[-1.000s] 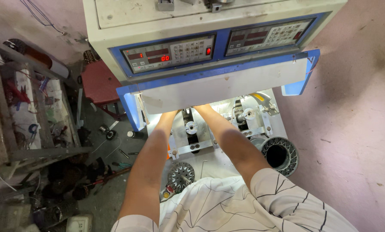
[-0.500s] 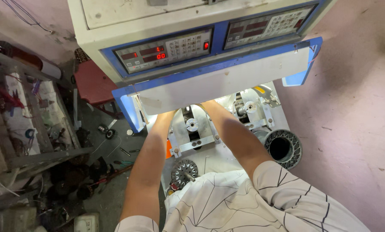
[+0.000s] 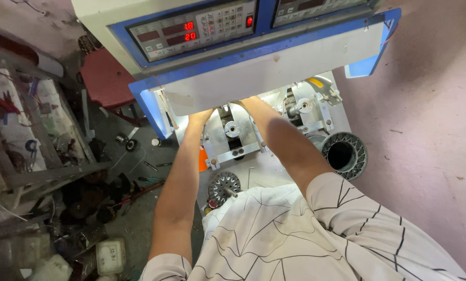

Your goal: The person assembles metal motor components, including a stator and housing, by hand and using a hex key. They place parts onto a machine table, align them, and tighten screws to secure the assembly.

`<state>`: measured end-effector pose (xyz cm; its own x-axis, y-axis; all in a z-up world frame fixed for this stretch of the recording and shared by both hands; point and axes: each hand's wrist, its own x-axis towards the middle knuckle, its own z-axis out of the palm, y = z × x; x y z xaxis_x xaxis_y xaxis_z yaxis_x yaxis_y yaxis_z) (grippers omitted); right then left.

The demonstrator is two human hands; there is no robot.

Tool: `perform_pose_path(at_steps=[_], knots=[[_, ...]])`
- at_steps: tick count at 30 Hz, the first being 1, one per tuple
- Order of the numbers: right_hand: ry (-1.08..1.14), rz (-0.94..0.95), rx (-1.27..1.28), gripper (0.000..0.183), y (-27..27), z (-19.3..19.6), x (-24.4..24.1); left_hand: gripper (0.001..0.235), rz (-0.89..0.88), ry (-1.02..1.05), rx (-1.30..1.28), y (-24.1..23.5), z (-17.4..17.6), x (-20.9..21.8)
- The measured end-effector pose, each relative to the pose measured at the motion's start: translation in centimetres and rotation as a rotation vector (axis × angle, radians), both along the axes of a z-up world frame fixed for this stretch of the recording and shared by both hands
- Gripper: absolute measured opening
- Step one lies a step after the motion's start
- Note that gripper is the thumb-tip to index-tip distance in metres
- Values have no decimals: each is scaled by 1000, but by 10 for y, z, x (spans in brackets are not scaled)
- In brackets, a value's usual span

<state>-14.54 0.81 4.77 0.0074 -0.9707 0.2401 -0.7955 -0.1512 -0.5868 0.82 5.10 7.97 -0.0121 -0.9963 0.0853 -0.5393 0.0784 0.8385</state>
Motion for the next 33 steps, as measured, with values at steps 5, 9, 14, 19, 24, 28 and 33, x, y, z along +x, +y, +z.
perform_pose_path(at_steps=[5,9,14,19,24,28,33], knots=[[-21,-40,-49,7,-4,14,-27,16,-5,7,-25,-10,14,3],[-16,-45,-79,7,-3,23,-34,16,-9,17,-49,-26,24,4],[-22,-51,-97,7,-7,27,-22,16,-24,3,-73,-44,31,12],[-27,-41,-55,7,7,14,-5,15,-13,-9,-44,-37,22,19],[-30,-19,-30,7,10,3,-3,15,14,-8,-28,-32,15,29],[-41,-22,-37,7,10,7,-7,15,18,-2,-52,-32,24,29],[-112,-50,-52,8,35,35,-17,14,53,38,-97,-7,43,35]])
